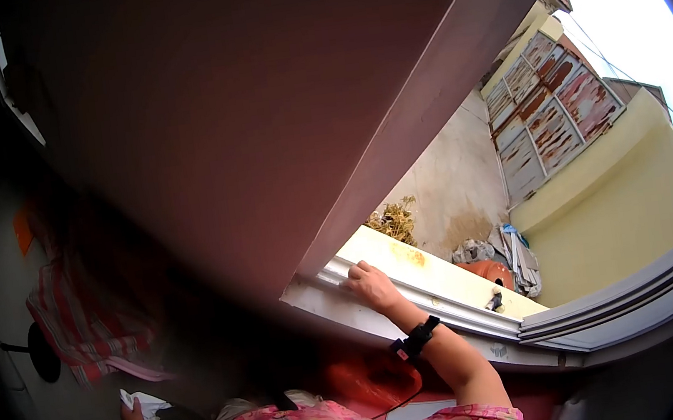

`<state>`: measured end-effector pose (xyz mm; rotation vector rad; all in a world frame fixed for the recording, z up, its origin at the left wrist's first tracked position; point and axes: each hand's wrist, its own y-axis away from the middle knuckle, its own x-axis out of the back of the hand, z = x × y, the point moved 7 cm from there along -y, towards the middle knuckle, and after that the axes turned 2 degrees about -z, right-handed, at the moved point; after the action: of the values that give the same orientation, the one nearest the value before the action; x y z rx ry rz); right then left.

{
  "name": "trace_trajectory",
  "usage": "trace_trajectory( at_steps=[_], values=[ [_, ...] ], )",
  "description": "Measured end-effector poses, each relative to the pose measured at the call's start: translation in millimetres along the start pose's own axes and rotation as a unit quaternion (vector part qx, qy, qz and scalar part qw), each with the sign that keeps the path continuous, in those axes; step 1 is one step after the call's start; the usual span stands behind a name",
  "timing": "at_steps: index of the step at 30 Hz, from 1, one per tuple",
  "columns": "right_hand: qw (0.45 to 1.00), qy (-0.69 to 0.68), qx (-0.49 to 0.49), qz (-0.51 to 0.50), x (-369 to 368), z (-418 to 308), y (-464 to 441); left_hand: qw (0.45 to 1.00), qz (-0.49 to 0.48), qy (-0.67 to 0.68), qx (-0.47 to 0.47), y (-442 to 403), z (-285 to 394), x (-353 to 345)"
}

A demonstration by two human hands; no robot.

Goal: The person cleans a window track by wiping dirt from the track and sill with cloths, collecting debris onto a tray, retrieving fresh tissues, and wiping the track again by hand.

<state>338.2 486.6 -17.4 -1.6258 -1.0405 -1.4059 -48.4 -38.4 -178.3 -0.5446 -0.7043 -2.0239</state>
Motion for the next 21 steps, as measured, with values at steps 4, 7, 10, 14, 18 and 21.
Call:
trace_trajectory(
  at_steps=[4,7,10,14,18,21],
  values=[
    [0.999,-0.038,-0.012,0.013,-7,-27,12,0.997,-0.056,0.021,0.058,-7,-3,-16],
    [0.999,-0.033,0.001,0.010,-7,-32,14,0.998,-0.052,0.000,0.046,-23,-16,-21],
    [0.998,-0.055,-0.018,0.015,-9,-20,22,0.995,-0.078,0.018,0.067,-24,-13,-26],
    [0.991,-0.094,-0.042,0.080,15,-9,19,0.996,-0.073,0.013,0.057,-25,-12,-27],
    [0.992,-0.079,-0.061,0.080,13,3,3,0.997,-0.062,-0.024,0.046,-29,-20,-28],
    [0.997,-0.052,-0.045,0.040,8,3,-15,0.997,-0.063,-0.028,0.041,-34,-35,-27]
  ],
)
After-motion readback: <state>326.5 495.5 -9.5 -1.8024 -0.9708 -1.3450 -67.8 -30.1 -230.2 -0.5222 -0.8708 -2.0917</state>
